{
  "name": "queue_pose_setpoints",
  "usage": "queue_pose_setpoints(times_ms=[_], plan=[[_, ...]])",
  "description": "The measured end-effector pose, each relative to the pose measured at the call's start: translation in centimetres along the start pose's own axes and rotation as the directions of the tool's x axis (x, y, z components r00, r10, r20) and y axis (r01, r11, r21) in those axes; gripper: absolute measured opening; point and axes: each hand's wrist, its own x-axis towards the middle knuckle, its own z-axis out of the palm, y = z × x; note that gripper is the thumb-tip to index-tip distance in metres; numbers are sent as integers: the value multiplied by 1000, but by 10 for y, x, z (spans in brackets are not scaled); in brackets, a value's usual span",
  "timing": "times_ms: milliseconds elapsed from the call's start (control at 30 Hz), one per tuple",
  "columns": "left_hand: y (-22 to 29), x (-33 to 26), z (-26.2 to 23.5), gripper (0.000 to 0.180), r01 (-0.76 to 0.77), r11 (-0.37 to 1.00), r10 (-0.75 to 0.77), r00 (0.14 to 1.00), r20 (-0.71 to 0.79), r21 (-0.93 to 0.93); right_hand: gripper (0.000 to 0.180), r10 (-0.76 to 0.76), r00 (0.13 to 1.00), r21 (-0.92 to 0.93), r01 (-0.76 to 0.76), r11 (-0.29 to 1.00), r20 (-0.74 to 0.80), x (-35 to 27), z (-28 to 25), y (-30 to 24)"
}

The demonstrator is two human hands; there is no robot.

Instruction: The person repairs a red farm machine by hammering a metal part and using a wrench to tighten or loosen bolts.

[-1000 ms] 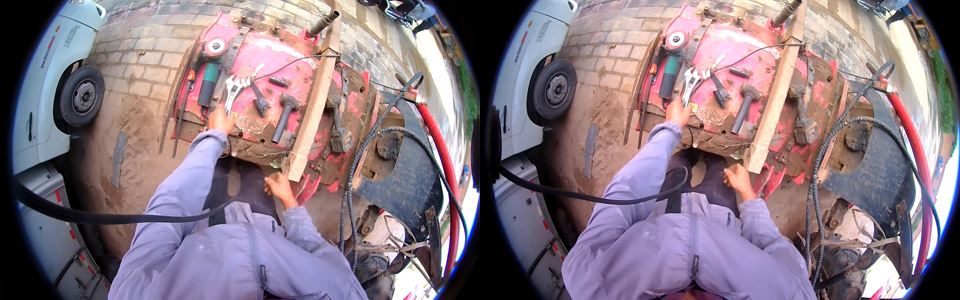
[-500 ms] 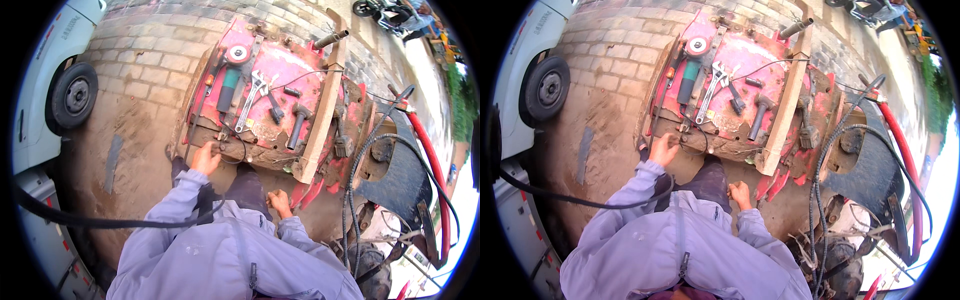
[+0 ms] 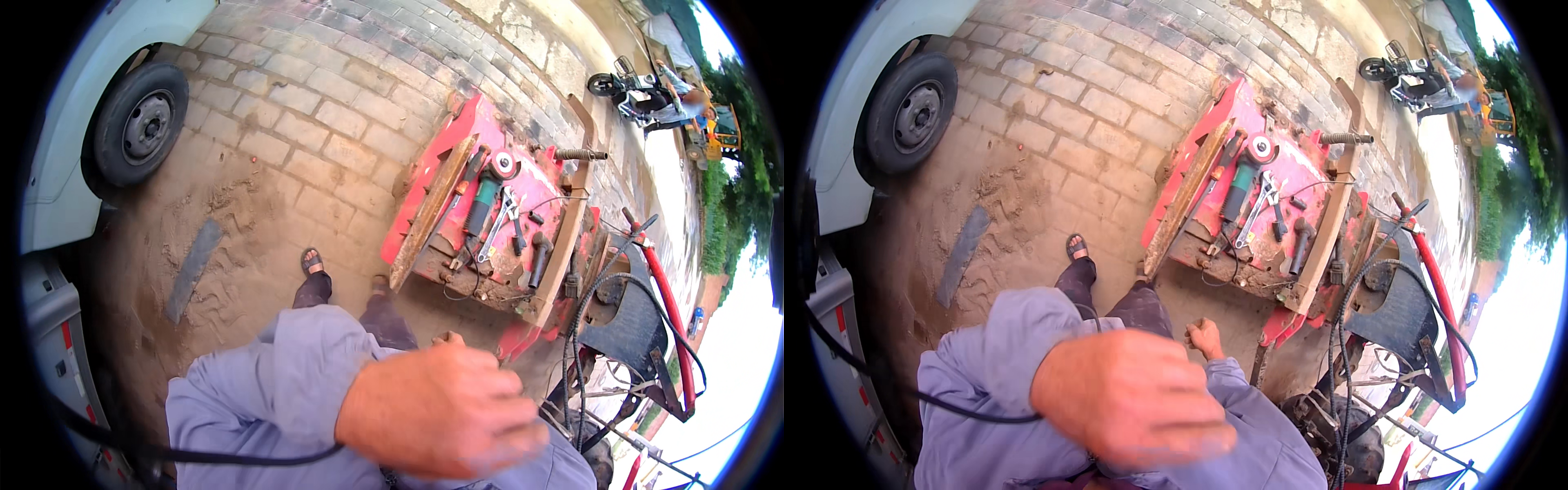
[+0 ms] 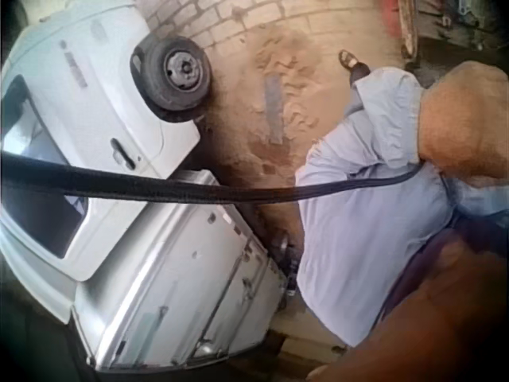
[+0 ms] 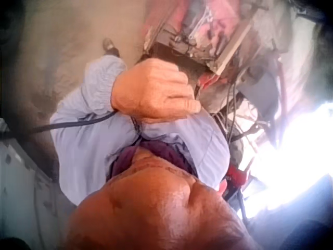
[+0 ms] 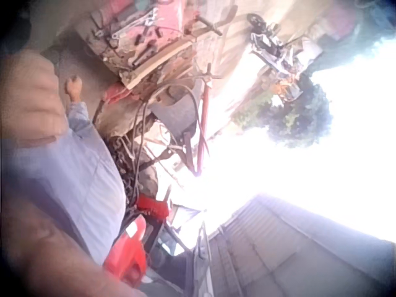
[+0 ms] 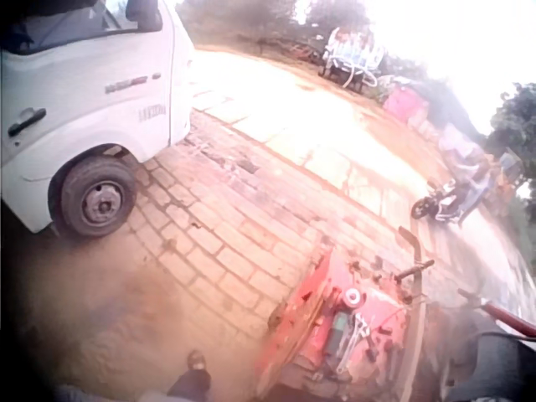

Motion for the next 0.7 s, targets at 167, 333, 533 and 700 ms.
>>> queue_pose_setpoints(times_ms=[167, 333, 533, 700], plan=[[34, 20, -52, 12, -48, 994, 41, 996, -77, -97, 20, 46, 997, -3, -46, 999, 65, -5, 40, -66], [23, 60, -99, 14, -249, 963, 238, 965, -107, -105, 18, 20, 1000, -81, -19, 997, 9, -4, 62, -103], [-37, 87, -158, 14, -141, 984, 149, 986, 69, -111, 20, 116, 992, 110, -110, 988, -42, 32, 86, -152], [-104, 122, -235, 16, -35, 996, 7, 952, 305, 85, 21, 71, 997, 106, -70, 992, -4, 85, 89, -236]])
